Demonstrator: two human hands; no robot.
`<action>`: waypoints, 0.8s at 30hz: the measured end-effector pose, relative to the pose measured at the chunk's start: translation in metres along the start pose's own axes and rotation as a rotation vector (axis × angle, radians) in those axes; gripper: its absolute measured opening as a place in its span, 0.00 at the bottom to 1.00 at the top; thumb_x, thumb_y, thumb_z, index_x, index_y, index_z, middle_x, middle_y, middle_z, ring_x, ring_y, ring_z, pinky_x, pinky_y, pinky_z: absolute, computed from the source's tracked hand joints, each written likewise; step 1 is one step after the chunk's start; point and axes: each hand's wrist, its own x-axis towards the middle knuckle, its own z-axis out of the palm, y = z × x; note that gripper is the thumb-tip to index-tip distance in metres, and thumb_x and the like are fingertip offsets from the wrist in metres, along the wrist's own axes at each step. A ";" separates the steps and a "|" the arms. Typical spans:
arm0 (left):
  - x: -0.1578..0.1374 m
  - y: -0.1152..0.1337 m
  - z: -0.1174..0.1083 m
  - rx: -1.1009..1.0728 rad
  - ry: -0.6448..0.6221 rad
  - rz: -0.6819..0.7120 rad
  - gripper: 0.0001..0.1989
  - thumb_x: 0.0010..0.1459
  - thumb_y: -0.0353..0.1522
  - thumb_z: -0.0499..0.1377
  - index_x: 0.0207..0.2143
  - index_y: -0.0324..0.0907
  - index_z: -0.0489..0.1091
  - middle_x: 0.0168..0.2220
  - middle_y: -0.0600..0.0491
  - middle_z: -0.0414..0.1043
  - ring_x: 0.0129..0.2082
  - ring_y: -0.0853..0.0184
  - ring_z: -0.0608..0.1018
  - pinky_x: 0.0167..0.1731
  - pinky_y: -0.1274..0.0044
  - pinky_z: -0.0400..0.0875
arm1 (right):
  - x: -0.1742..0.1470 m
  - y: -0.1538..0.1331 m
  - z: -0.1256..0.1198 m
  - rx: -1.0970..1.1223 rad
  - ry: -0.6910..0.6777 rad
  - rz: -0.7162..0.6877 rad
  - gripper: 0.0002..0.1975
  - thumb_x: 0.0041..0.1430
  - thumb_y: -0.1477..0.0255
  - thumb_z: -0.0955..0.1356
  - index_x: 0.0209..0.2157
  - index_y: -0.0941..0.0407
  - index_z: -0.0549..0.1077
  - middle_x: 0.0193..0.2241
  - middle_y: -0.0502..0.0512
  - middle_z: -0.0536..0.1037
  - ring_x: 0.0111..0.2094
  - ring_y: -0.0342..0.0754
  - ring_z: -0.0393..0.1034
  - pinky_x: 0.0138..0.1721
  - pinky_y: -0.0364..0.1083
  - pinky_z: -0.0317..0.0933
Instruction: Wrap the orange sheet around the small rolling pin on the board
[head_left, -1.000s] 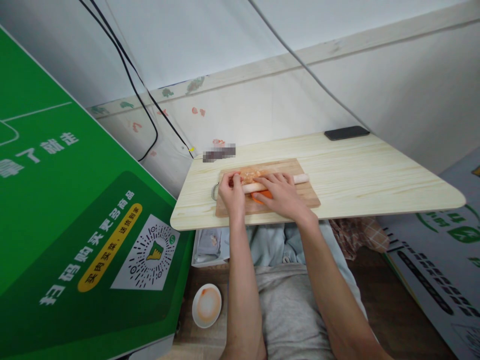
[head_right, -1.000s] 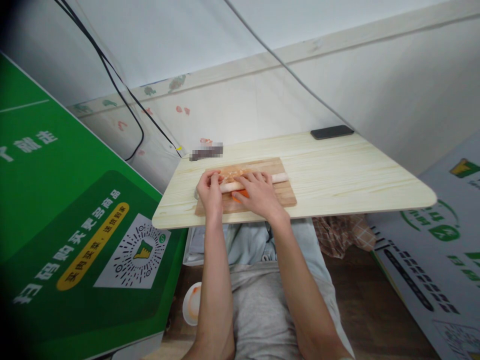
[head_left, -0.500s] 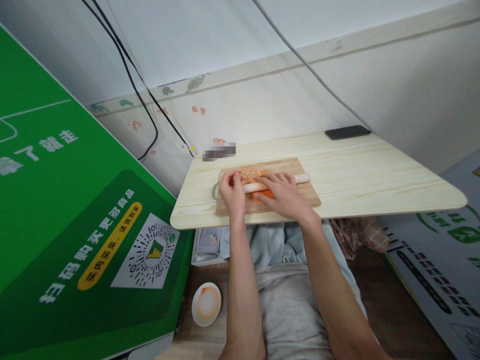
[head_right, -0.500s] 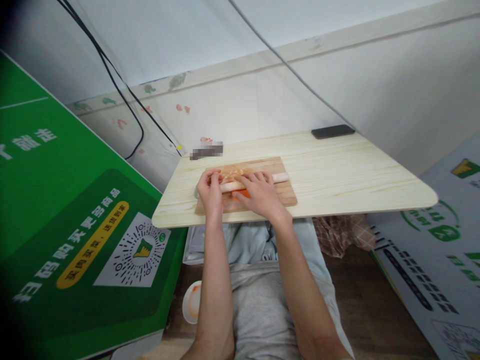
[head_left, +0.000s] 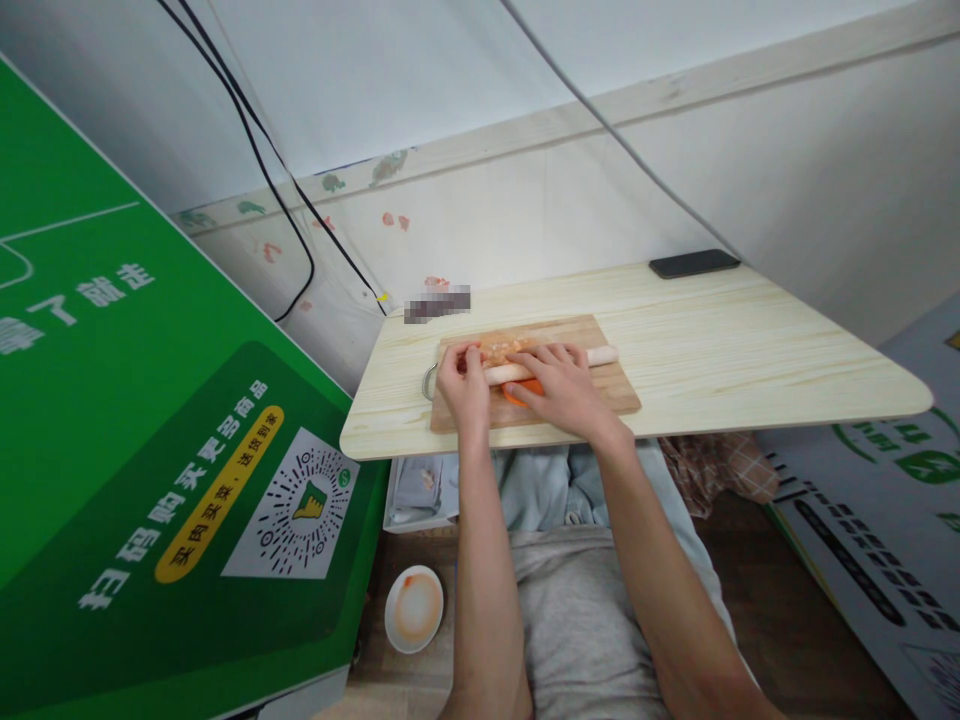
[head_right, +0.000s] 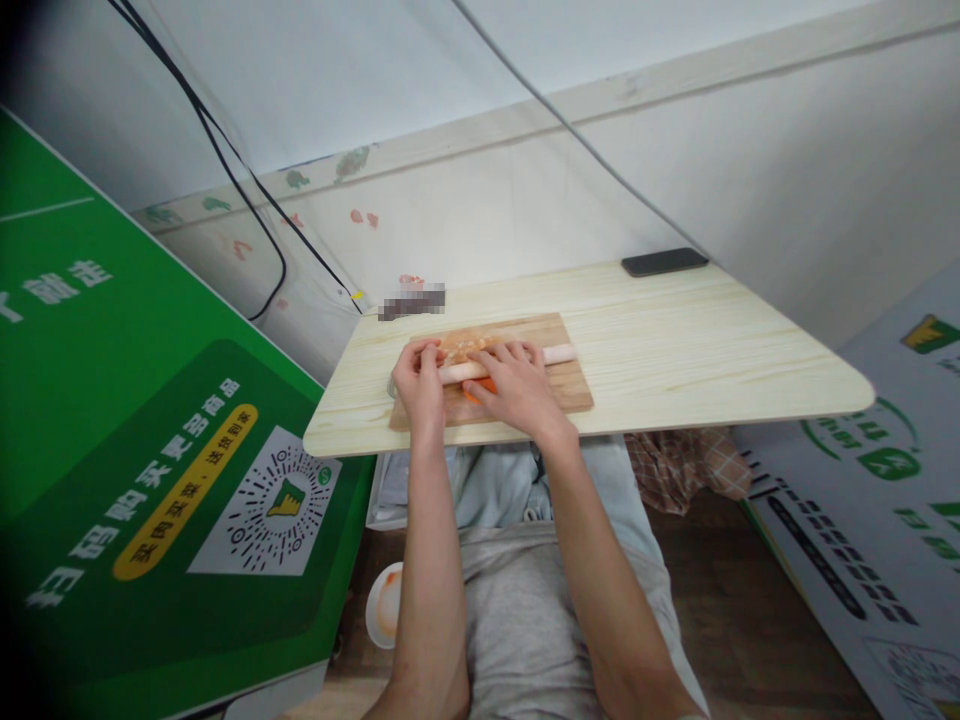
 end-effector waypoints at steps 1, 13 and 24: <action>0.000 0.000 0.000 0.002 -0.002 -0.001 0.07 0.66 0.34 0.59 0.37 0.44 0.78 0.36 0.53 0.81 0.37 0.64 0.82 0.43 0.73 0.77 | 0.000 0.000 0.000 0.000 0.003 -0.004 0.23 0.77 0.59 0.66 0.66 0.53 0.78 0.63 0.64 0.81 0.63 0.65 0.69 0.69 0.64 0.51; 0.000 0.000 0.000 0.003 0.001 -0.003 0.08 0.67 0.35 0.59 0.37 0.44 0.78 0.36 0.52 0.80 0.37 0.65 0.82 0.43 0.73 0.77 | 0.000 -0.001 -0.002 -0.001 -0.013 -0.003 0.23 0.77 0.60 0.67 0.65 0.53 0.78 0.62 0.65 0.81 0.64 0.65 0.69 0.69 0.64 0.50; -0.001 0.001 0.000 -0.002 0.004 0.009 0.07 0.66 0.34 0.60 0.37 0.44 0.77 0.35 0.53 0.80 0.36 0.65 0.82 0.43 0.73 0.77 | 0.001 -0.001 0.001 -0.021 0.006 -0.001 0.22 0.77 0.59 0.67 0.64 0.52 0.79 0.61 0.64 0.82 0.63 0.65 0.69 0.68 0.64 0.52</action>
